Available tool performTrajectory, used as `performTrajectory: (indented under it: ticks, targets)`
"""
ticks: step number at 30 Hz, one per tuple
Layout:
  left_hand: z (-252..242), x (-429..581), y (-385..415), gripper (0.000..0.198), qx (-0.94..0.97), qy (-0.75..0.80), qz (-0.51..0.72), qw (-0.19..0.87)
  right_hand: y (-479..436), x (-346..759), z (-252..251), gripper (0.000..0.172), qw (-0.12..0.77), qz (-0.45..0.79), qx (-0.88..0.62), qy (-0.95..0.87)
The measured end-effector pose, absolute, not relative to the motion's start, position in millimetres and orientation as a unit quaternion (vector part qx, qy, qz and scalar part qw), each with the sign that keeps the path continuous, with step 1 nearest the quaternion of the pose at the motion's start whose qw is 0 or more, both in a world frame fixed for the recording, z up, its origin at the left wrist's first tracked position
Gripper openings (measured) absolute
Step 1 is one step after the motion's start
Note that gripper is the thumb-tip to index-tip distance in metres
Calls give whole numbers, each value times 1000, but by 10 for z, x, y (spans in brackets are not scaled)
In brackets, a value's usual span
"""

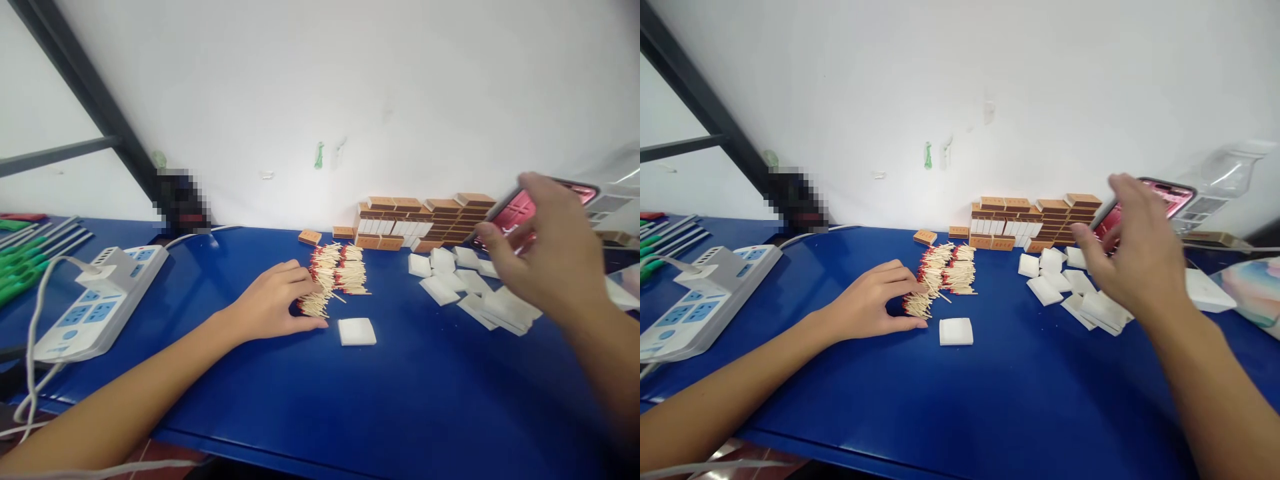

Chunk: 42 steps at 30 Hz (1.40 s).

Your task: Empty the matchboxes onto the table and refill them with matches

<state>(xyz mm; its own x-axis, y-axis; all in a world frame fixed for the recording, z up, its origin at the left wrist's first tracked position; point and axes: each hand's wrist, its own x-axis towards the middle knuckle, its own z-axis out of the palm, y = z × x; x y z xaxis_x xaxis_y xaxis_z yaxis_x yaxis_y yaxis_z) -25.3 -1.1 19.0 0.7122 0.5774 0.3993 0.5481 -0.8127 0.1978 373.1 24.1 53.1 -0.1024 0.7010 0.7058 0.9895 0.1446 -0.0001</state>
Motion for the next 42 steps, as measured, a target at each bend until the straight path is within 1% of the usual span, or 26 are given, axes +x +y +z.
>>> performTrajectory:
  ticks: [1, 2, 4, 5, 6, 7, 10, 13, 14, 19, 25, 28, 34, 37, 42]
  targets:
    - [194, -255, -8, 53, 924, 306, 227, 33, 217, 3623, 518, 70, 313, -226, -579, -718]
    - [201, -256, -5, 54, 924, 307, 227, 34, 187, 3514, 496, 62, 337, -198, -551, -737]
    - [212, -255, -3, 56, 923, 308, 227, 36, 115, 3294, 431, 36, 356, -122, -497, -782]
    - [216, -254, -3, 58, 922, 309, 229, 36, 79, 3186, 390, 25, 349, -77, -468, -808]
    - [216, -252, -3, 59, 921, 309, 232, 35, 48, 3084, 344, 20, 341, -36, -440, -830]
    - [215, -252, -3, 60, 921, 310, 235, 32, 24, 2990, 294, 18, 317, 1, -416, -853]
    - [210, -252, -4, 59, 920, 307, 241, 21, 5, 2799, 140, 19, 245, 60, -377, -891]
    - [217, -238, -17, 55, 920, 294, 258, 6, 44, 2744, 21, 26, 209, 60, -381, -899]
    - [220, -224, -28, 54, 919, 290, 267, 0, 59, 2744, -4, 26, 204, 58, -385, -898]
    - [187, -53, -133, 47, 917, 270, 294, -15, 96, 2749, -33, 17, 198, 66, -405, -890]
    - [48, 142, -236, 55, 924, 256, 283, 2, 103, 2728, -32, 18, 191, 106, -424, -879]
    - [0, 163, -248, 49, 926, 264, 269, 9, 102, 2735, -22, 20, 175, 116, -439, -874]
    - [-11, 116, -276, 35, 923, 271, 269, 41, 66, 2775, 46, 17, 148, 114, -449, -874]
    - [0, 69, -288, 34, 924, 273, 264, 49, 46, 2767, 75, 16, 141, 119, -454, -872]
    - [-2, 33, -275, 36, 924, 277, 258, 45, 36, 2701, 93, 17, 91, 116, -491, -858]
